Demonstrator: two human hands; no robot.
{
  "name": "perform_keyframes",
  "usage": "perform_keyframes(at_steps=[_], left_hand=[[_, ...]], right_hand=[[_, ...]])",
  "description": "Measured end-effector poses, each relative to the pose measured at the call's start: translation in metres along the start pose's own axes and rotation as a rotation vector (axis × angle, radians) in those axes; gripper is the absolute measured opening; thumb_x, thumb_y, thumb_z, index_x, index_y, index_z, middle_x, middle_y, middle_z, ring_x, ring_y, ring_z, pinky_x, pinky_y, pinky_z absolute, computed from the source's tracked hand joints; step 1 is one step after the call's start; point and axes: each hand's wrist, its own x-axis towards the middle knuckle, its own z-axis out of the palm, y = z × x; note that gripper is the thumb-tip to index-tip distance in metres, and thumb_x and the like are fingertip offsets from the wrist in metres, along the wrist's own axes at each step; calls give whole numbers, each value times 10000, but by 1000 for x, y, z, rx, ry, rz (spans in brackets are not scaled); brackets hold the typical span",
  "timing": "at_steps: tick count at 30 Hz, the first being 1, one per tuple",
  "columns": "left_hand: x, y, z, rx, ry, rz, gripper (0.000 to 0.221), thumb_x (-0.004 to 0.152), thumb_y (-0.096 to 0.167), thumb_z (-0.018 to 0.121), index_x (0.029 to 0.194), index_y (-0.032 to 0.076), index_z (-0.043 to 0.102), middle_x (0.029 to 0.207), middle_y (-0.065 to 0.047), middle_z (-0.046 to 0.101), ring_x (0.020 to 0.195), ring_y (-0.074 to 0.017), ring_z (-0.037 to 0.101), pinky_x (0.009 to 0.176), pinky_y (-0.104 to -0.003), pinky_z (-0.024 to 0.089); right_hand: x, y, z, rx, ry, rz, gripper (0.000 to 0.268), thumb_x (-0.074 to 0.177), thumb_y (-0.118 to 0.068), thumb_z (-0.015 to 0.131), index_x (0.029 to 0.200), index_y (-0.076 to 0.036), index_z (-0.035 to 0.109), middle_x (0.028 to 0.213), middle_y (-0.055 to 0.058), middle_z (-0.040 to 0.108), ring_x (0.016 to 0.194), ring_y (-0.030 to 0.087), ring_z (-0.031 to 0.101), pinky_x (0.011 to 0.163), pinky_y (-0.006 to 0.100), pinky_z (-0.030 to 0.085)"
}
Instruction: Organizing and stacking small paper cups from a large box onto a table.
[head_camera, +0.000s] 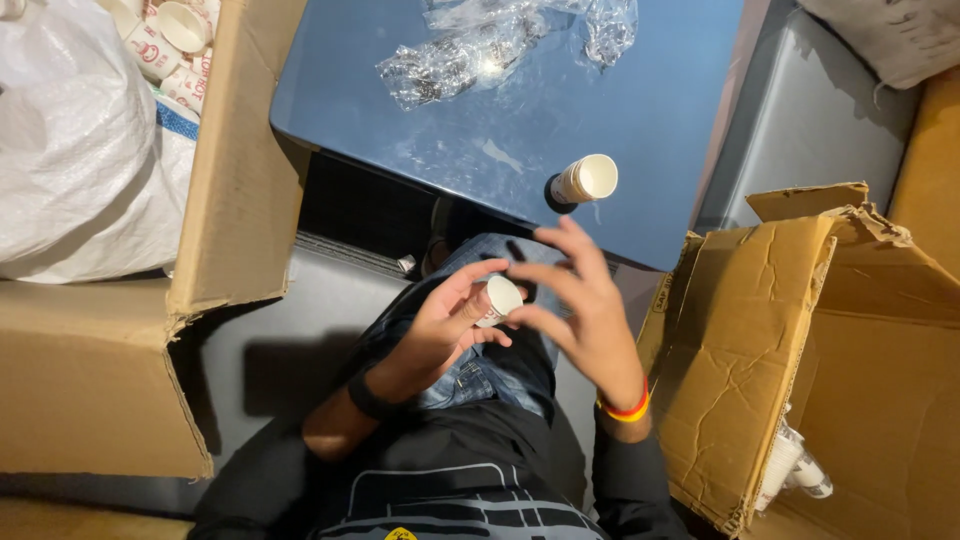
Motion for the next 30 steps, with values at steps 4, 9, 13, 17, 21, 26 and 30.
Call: perform_keyframes(at_steps=[4,9,13,17,21,26,30], left_hand=[[-1,3,7,-36,-22,13,576,1055,283,554,1526,3,376,1341,-183,617,1113,-236,658,884,-384,580],[-2,3,9,-9,-93,72,597,1079,290,527,1557,11,304,1367,-228,594,1125,-285,648,960,-403,569],[-3,11,11,-47,-117,53,595,1095,351,435,1560,8,294,1326,-217,593,1132,-279,659,916,-414,585],[-8,14,3,57,-39,-58,461,1085,264,410,1449,-18,402,1259,-211,631,1020,-254,665,837,-376,571],[-9,7,-17,107,-21,-148,339,1096,226,402,1296,-21,519,1113,-176,646,917,-211,657,755,-323,545],[-26,23,-16,270,27,-152,309,1056,211,502,1259,-15,561,1049,-117,649,875,-163,643,737,-276,525],[-56,71,19,514,53,-145,291,1017,180,639,1241,-4,612,1027,-57,640,896,-100,621,792,-241,521]], right_hand=[[-13,0,1,158,-277,-18,158,876,-144,805,1028,-121,765,1452,149,587,1491,438,439,1032,461,513],[-2,-11,-8,94,-302,-112,292,765,-208,843,988,-41,754,1345,174,606,1370,432,496,1050,488,460],[7,11,-16,169,-234,28,161,871,-114,796,1003,-49,730,1317,105,680,1214,296,687,980,374,559],[28,37,-23,-94,292,127,152,943,-76,798,1061,-23,717,1339,145,647,1081,291,688,883,362,564],[41,48,-23,-383,229,-6,174,974,-55,798,1122,-32,710,1351,165,631,1350,404,566,994,433,516],[40,42,-19,-303,203,-7,493,991,-134,815,1406,-21,574,1489,213,529,1436,433,493,1159,489,450],[37,49,6,-333,333,-133,806,1055,-194,816,1615,51,291,1664,271,342,1574,482,329,1304,532,343]])
